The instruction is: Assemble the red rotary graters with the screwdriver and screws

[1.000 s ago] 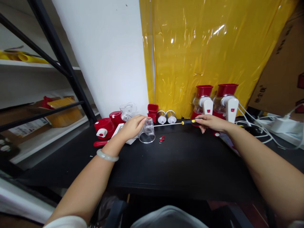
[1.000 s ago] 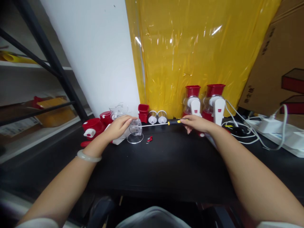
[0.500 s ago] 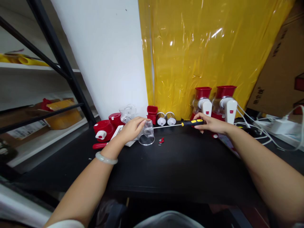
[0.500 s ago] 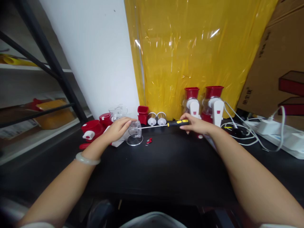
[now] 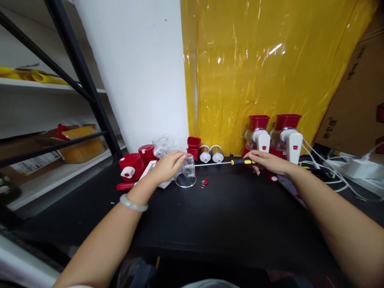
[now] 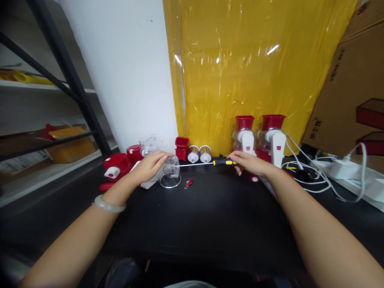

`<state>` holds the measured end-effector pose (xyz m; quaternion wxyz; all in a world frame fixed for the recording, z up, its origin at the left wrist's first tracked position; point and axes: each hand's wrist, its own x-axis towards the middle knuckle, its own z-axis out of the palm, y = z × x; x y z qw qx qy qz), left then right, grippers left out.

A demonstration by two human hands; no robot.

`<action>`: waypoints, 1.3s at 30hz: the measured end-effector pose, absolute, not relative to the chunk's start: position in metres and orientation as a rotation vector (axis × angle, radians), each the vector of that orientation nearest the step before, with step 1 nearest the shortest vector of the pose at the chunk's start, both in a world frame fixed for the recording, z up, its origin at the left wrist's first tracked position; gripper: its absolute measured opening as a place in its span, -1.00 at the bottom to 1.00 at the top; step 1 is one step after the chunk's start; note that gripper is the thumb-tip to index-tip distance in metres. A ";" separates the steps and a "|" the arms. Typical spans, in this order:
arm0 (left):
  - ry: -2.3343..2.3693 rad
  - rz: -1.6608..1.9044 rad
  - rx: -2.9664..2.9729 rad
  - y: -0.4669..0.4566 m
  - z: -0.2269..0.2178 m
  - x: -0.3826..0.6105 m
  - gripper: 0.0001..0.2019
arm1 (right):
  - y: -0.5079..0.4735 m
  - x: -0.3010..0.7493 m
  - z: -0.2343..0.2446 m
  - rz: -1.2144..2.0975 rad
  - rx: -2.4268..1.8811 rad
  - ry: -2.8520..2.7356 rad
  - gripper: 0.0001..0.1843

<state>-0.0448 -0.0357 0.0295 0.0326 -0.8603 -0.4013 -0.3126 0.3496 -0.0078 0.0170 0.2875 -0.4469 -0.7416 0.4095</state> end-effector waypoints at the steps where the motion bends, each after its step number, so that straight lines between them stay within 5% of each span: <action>1: -1.238 -0.961 -2.648 -0.036 0.030 -0.045 -0.61 | -0.009 0.349 0.017 1.088 -1.183 -1.980 -0.41; 39: -1.290 -0.951 -2.645 -0.038 0.030 -0.046 -0.62 | -0.013 0.353 0.022 0.976 -1.239 -2.068 -0.37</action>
